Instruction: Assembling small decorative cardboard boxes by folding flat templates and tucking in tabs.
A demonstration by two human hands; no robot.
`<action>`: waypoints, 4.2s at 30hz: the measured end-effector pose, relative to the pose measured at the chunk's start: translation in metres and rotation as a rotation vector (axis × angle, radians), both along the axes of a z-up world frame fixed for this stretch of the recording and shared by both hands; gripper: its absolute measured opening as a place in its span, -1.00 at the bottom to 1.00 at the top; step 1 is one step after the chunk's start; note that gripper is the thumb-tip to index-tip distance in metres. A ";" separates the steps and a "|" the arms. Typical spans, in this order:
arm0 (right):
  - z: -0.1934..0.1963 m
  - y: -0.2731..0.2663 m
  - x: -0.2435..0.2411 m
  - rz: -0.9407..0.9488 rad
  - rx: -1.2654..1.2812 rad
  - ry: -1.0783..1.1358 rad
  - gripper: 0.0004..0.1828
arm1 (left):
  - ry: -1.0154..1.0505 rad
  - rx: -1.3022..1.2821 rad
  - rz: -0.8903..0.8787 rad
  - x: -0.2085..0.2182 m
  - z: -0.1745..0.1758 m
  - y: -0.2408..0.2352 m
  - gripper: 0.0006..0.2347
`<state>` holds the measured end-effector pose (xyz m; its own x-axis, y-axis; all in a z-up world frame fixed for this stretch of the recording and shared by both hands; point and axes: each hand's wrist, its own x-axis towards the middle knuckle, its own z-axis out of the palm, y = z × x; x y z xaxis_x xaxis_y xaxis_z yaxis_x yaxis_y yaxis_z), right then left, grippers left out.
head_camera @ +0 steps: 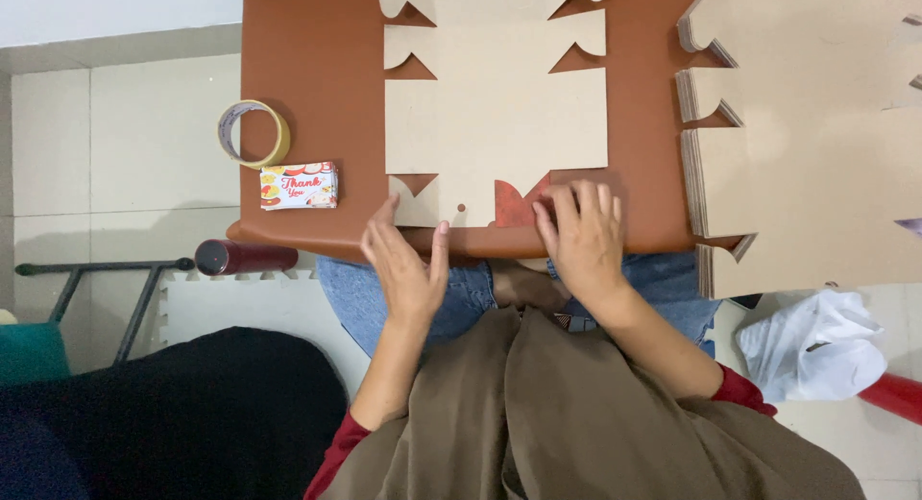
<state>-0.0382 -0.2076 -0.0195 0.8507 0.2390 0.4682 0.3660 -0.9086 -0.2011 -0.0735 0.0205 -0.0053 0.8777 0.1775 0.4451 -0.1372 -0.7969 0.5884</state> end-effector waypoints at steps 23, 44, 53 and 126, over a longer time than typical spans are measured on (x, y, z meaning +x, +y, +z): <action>0.024 0.007 0.008 0.125 0.021 0.078 -0.56 | -0.032 0.443 0.188 0.021 -0.008 -0.024 -0.68; -0.007 0.033 0.088 -0.085 -0.121 0.140 -0.39 | 0.153 0.299 -0.132 0.028 0.000 -0.004 -0.51; -0.017 0.034 0.098 -0.091 -0.104 0.159 -0.41 | 0.271 0.390 -0.221 0.094 -0.010 -0.003 -0.66; 0.006 0.044 0.142 0.004 0.182 0.308 -0.58 | 0.210 0.332 -0.416 0.161 -0.014 -0.001 -0.49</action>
